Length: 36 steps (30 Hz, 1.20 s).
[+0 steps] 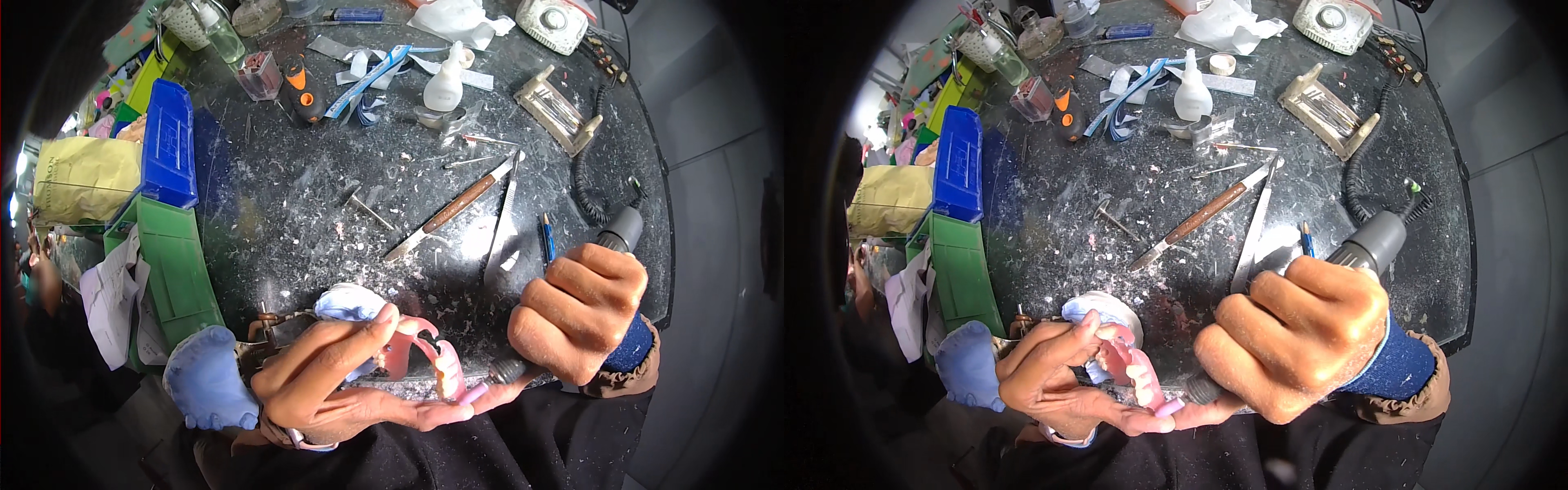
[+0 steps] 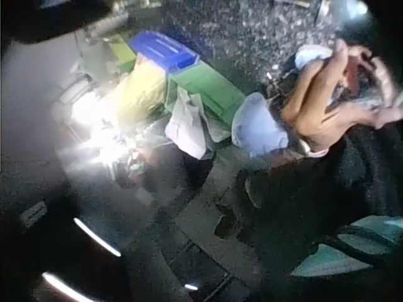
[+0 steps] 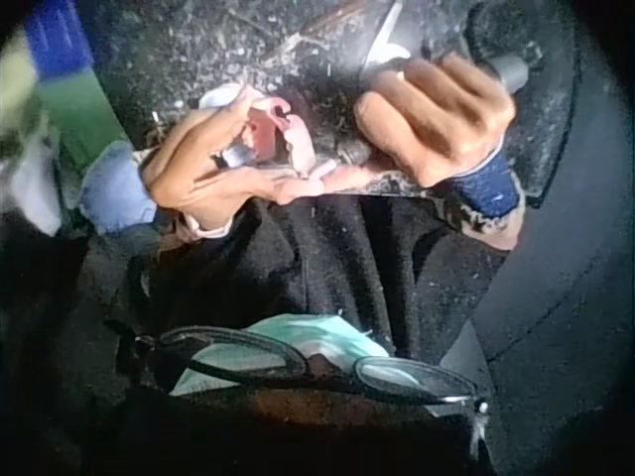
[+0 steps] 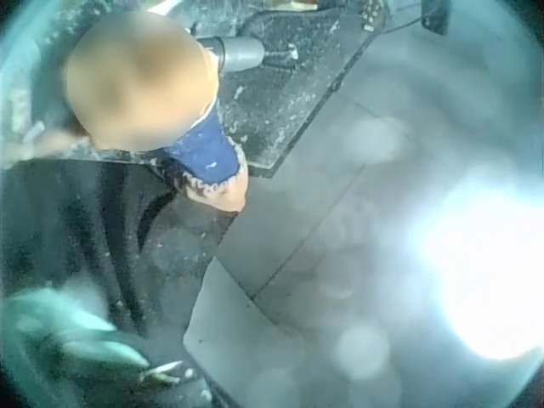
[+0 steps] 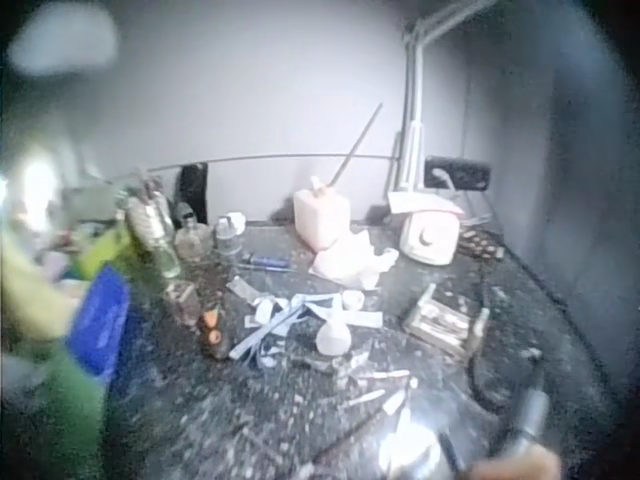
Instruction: The person uses a rotary tool with a pink polishing bit to smooth the surfaces of a pink acrylic denture base, then switches to a thin metal hand tool to clean between the artificial teeth.
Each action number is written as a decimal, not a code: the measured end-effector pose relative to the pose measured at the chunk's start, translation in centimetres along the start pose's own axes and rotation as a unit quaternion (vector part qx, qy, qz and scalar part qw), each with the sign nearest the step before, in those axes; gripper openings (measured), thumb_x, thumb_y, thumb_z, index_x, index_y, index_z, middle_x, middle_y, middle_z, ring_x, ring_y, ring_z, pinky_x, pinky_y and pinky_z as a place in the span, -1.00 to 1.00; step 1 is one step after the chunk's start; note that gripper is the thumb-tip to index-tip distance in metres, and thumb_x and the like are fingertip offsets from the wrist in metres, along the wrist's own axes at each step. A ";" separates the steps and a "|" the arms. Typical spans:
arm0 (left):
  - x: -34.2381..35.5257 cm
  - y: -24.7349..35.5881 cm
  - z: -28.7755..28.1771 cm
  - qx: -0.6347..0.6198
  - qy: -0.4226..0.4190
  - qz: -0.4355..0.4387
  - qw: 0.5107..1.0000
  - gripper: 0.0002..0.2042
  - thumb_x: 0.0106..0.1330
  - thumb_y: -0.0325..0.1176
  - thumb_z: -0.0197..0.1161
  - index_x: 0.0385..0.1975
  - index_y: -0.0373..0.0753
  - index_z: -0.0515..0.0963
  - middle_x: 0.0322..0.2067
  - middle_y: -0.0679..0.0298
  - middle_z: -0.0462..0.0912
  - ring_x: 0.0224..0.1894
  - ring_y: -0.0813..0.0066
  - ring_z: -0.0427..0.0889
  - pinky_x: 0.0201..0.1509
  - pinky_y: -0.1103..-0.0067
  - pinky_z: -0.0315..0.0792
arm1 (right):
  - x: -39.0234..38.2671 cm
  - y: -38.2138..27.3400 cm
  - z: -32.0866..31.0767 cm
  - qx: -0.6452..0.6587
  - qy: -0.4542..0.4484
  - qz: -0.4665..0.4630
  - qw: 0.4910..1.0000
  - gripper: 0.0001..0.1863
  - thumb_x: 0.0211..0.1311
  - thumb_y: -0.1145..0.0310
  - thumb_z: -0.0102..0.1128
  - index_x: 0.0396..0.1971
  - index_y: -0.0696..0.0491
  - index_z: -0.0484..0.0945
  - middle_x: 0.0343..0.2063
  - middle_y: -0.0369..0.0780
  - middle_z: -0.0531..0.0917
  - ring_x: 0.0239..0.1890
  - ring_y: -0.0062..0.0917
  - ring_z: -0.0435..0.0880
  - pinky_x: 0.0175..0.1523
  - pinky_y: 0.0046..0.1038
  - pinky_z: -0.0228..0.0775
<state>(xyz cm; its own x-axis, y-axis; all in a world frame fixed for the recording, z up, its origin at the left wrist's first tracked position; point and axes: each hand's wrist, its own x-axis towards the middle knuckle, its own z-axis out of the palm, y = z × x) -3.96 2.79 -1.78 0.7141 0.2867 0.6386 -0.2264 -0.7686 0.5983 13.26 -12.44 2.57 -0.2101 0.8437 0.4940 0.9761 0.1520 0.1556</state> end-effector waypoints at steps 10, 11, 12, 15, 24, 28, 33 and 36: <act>0.2 0.2 -0.4 -0.108 -0.042 -0.020 0.993 -0.31 -0.29 -0.17 0.59 -0.18 -0.52 0.49 -0.42 0.13 0.58 -0.41 0.45 0.66 -0.42 0.67 0.58 | 0.0 -0.1 1.2 -0.039 0.084 -0.005 0.996 -0.47 -0.03 -0.06 0.12 -0.88 -0.04 0.13 -0.86 -0.41 0.12 -0.86 -0.72 0.12 -0.70 -0.63 -0.21; 0.1 0.1 -0.4 -0.107 -0.042 -0.012 0.993 -0.30 -0.30 -0.17 0.60 -0.18 -0.52 0.49 -0.42 0.13 0.58 -0.43 0.46 0.66 -0.43 0.67 0.58 | 0.0 -0.3 1.2 -0.033 0.089 -0.009 0.995 -0.48 -0.03 -0.05 0.12 -0.88 -0.04 0.13 -0.86 -0.41 0.11 -0.86 -0.72 0.12 -0.70 -0.63 -0.22; 0.0 0.0 -0.2 -0.106 -0.042 -0.011 0.993 -0.30 -0.30 -0.17 0.60 -0.18 -0.52 0.49 -0.42 0.13 0.58 -0.43 0.46 0.66 -0.43 0.67 0.58 | 0.0 -0.3 1.2 -0.030 0.092 -0.011 0.995 -0.48 -0.03 -0.04 0.12 -0.88 -0.04 0.13 -0.86 -0.41 0.11 -0.86 -0.71 0.12 -0.70 -0.63 -0.22; -0.1 0.0 0.4 -0.002 -0.004 0.003 1.000 -0.21 -0.46 0.30 0.45 -0.41 -0.39 0.55 -0.70 0.26 0.53 -0.64 0.50 0.60 -0.61 0.69 0.47 | -0.1 -0.4 0.8 -0.050 0.091 0.001 0.995 -0.51 -0.04 -0.02 0.11 -0.87 -0.04 0.14 -0.86 -0.41 0.12 -0.86 -0.71 0.12 -0.70 -0.64 -0.22; -0.1 -0.3 0.2 -0.032 -0.006 0.016 0.999 -0.15 -0.57 0.20 0.55 -0.30 -0.40 0.53 -0.63 0.25 0.58 -0.61 0.54 0.61 -0.57 0.71 0.49 | 0.1 -0.3 0.1 -0.033 0.054 0.021 0.998 -0.47 -0.04 -0.12 0.07 -0.87 -0.02 0.17 -0.85 -0.40 0.14 -0.85 -0.72 0.12 -0.70 -0.63 -0.24; -0.7 -0.5 0.4 -0.078 -0.001 0.008 0.997 -0.15 -0.56 0.13 0.59 -0.26 -0.42 0.51 -0.60 0.23 0.60 -0.59 0.54 0.62 -0.58 0.73 0.50 | 0.1 -0.4 0.0 -0.018 0.041 0.008 0.999 -0.46 -0.07 -0.15 0.09 -0.86 -0.03 0.17 -0.85 -0.41 0.15 -0.85 -0.72 0.12 -0.70 -0.63 -0.22; 0.0 -0.2 0.2 -0.070 0.008 0.039 0.997 -0.15 -0.56 0.12 0.59 -0.26 -0.43 0.51 -0.61 0.22 0.61 -0.59 0.55 0.62 -0.58 0.73 0.51 | 0.3 -0.6 -0.3 0.008 0.020 0.036 0.999 -0.45 -0.12 -0.15 0.13 -0.86 -0.03 0.16 -0.85 -0.42 0.14 -0.84 -0.71 0.14 -0.71 -0.64 -0.18; -0.2 0.3 -0.2 -0.079 -0.013 0.006 0.997 -0.35 -0.24 -0.14 0.58 -0.17 -0.42 0.50 -0.42 0.25 0.60 -0.43 0.52 0.66 -0.39 0.67 0.57 | 0.1 -0.6 0.1 0.038 0.026 0.023 0.999 -0.41 -0.15 -0.23 0.15 -0.86 -0.04 0.16 -0.85 -0.41 0.15 -0.84 -0.70 0.13 -0.71 -0.64 -0.15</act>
<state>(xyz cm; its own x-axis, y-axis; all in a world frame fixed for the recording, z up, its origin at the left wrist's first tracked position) -4.28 2.64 -1.66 0.7276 0.2610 0.6344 -0.3350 -0.6719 0.6606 12.64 -12.39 2.48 -0.1662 0.8225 0.5439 0.9857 0.1549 0.0670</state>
